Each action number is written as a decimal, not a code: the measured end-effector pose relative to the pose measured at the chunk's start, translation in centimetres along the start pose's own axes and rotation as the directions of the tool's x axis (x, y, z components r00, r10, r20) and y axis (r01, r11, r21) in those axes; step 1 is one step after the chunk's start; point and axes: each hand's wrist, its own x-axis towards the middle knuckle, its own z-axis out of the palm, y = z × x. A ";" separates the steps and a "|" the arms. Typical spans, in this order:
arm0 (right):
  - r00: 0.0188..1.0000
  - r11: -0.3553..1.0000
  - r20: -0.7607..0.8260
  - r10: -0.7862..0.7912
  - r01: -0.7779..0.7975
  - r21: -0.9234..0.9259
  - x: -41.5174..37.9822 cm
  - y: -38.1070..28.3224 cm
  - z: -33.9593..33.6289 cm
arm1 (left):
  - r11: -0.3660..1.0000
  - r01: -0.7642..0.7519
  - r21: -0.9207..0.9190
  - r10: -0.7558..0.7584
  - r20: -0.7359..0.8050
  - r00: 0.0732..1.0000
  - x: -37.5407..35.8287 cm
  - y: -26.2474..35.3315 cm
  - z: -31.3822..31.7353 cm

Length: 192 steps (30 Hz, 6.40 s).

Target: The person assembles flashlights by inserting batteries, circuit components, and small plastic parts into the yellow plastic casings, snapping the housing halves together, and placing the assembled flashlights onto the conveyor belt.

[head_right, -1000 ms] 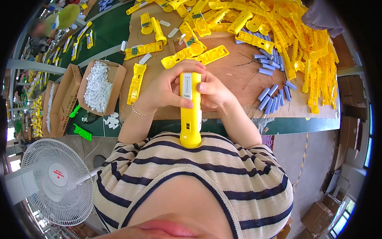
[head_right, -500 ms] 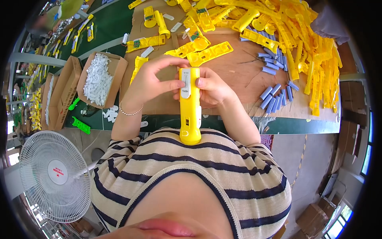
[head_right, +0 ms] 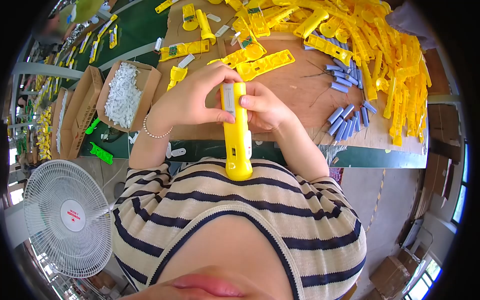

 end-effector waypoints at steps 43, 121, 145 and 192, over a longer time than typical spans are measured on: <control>0.664 0.112 -0.492 -0.563 -0.529 -0.841 -6.9 -8.5 -5.3 | 0.477 -0.028 -0.878 -0.514 -0.305 0.802 -0.7 -1.9 9.0; 0.888 0.973 -0.432 -0.159 0.066 -0.223 0.0 -0.4 -1.8 | 0.872 0.487 -0.052 -0.406 -0.633 0.659 -11.6 -16.4 -9.3; 0.909 0.774 -0.360 -0.211 -0.069 -0.630 1.2 -0.8 2.1 | 0.805 -0.161 -0.571 -0.317 -0.643 0.697 -3.5 -5.4 0.2; 0.850 0.921 -0.363 -0.382 0.319 -0.223 4.2 1.2 -7.6 | 0.346 0.438 -0.830 -0.889 -0.439 -0.130 -8.4 -42.2 -20.5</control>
